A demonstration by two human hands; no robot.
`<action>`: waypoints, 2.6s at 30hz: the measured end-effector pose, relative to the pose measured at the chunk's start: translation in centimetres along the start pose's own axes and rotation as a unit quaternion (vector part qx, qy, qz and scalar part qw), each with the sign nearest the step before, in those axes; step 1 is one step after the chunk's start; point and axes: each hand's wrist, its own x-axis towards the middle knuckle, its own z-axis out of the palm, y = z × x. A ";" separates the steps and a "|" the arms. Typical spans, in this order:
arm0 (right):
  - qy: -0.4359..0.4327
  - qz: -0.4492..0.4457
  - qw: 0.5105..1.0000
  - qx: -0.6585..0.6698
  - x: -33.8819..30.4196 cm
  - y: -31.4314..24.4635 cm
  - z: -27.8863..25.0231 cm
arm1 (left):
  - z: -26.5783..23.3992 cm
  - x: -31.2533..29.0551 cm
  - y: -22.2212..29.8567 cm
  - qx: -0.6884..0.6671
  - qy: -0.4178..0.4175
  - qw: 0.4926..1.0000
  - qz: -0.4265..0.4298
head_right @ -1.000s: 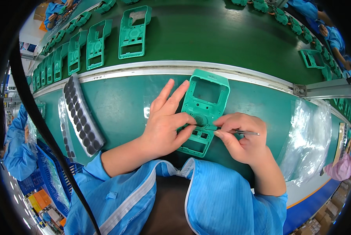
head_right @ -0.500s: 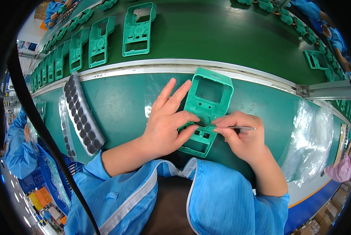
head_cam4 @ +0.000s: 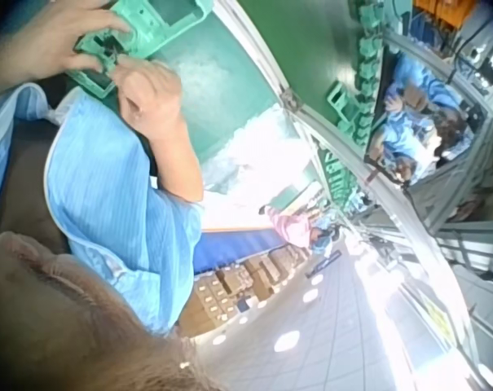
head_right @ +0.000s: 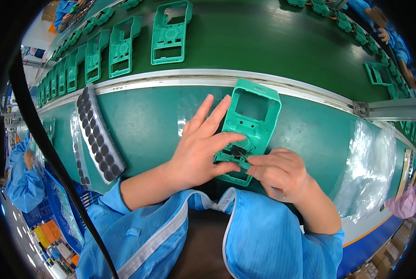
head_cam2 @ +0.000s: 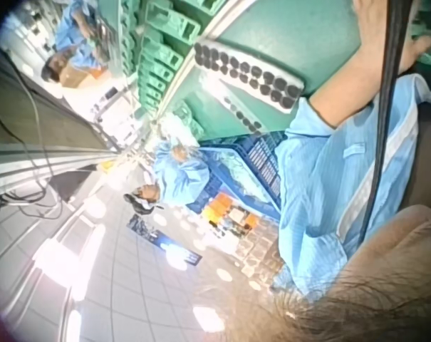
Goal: The person installs black circular components into green plastic device housings by hand on an electronics assembly line.
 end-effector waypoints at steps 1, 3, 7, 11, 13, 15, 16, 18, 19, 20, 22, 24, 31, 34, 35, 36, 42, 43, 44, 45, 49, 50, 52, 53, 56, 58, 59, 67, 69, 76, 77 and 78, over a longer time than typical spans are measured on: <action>-0.002 -0.002 1.000 0.003 0.0 0.0 0.0 | 0.0 0.0 0.0 0.003 -0.001 1.000 -0.002; -0.005 -0.002 1.000 0.005 -0.2 0.1 0.0 | -0.1 -0.1 -0.2 0.007 -0.004 1.000 -0.006; 0.018 0.088 0.994 0.065 -1.1 0.9 0.0 | 0.0 -0.1 -0.2 0.012 -0.009 1.000 -0.012; 0.059 0.258 0.930 0.257 -1.2 1.5 -0.4 | 0.1 -0.1 -0.2 0.007 -0.012 1.000 -0.009; 0.053 0.281 0.914 0.289 -1.4 2.1 -0.8 | 0.1 -0.1 -0.1 0.005 -0.011 1.000 -0.006; 0.050 0.295 0.890 0.345 -1.7 2.7 -0.8 | 0.0 0.0 -0.1 0.003 -0.013 1.000 -0.003; 0.051 0.295 0.890 0.344 -1.8 2.9 -0.8 | -0.1 0.0 0.0 -0.001 -0.014 1.000 -0.006; 0.060 0.288 0.874 0.386 -1.9 3.4 -0.8 | -0.2 0.1 -0.1 -0.006 -0.014 1.000 -0.009; 0.061 0.288 0.875 0.385 -1.8 3.4 -0.9 | -0.1 0.1 -0.1 0.001 -0.010 1.000 -0.003; 0.072 0.288 0.869 0.396 -1.7 3.4 -0.9 | -0.1 0.0 -0.2 0.009 -0.005 1.000 0.002; 0.085 0.287 0.863 0.407 -1.5 3.3 -1.0 | -0.1 0.0 -0.1 0.009 -0.002 1.000 0.006; 0.103 0.298 0.854 0.413 -1.3 3.0 -1.0 | -0.2 -0.1 -0.1 0.033 -0.022 0.999 -0.004; 0.140 0.360 0.838 0.385 -0.6 1.4 -0.3 | -0.1 -0.1 -0.3 0.009 -0.008 1.000 -0.004; 0.141 0.351 0.853 0.360 -0.7 1.4 0.0 | -0.1 0.0 -0.5 -0.006 -0.005 1.000 0.000; 0.144 0.345 0.854 0.363 -0.8 1.5 0.0 | -0.2 0.1 -0.5 -0.008 -0.004 1.000 0.008; 0.146 0.339 0.854 0.367 -0.9 1.7 0.0 | -0.2 0.1 -0.6 -0.012 -0.003 1.000 0.016; 0.166 0.337 0.828 0.416 -0.6 1.5 0.1 | -0.1 0.0 -0.9 -0.053 0.030 0.998 0.031; 0.166 0.336 0.828 0.418 -0.5 1.5 0.2 | -0.1 0.0 -1.0 -0.052 0.030 0.998 0.030; 0.168 0.341 0.831 0.406 -0.5 1.4 0.2 | 0.0 0.0 -1.1 -0.061 0.034 0.997 0.026; 0.169 0.345 0.835 0.394 -0.5 1.3 0.2 | 0.0 0.0 -1.1 -0.070 0.038 0.997 0.023; 0.172 0.330 0.862 0.344 -0.6 1.0 0.4 | 0.1 0.0 -1.1 -0.072 0.038 0.997 0.015; 0.177 0.311 0.870 0.340 -0.6 0.9 0.4 | 0.0 -0.1 -1.1 -0.070 0.036 0.997 0.014; 0.181 0.293 0.877 0.334 -0.7 0.8 0.4 | 0.0 -0.1 -0.9 -0.069 0.034 0.997 0.014; 0.186 0.294 0.875 0.335 -0.8 0.8 0.2 | 0.0 -0.1 -0.9 -0.069 0.034 0.997 0.008; 0.203 0.288 0.867 0.352 -0.7 0.9 -0.3 | 0.0 -0.1 -0.8 -0.068 0.037 0.997 -0.001; 0.214 0.281 0.860 0.367 -0.7 0.9 -1.1 | 0.1 0.0 -1.0 -0.068 0.040 0.997 -0.004; 0.220 0.274 0.862 0.366 -0.7 0.9 -1.6 | 0.1 0.0 -1.2 -0.066 0.038 0.997 -0.001; 0.172 0.368 0.847 0.343 -0.4 0.8 -0.6 | 0.2 0.2 -1.3 -0.034 0.032 0.999 0.011; 0.161 0.373 0.851 0.333 -0.3 0.9 -0.5 | 0.2 0.2 -1.2 -0.020 0.044 0.999 0.018; 0.142 0.382 0.846 0.342 0.0 1.0 -0.5 | 0.1 0.1 -1.1 0.005 0.034 0.999 0.007; 0.143 0.378 0.848 0.343 0.0 1.0 -0.4 | 0.1 0.1 -1.1 0.004 0.032 0.999 0.007; 0.145 0.374 0.850 0.343 0.0 1.1 -0.4 | 0.1 0.1 -1.1 0.003 0.031 0.999 0.006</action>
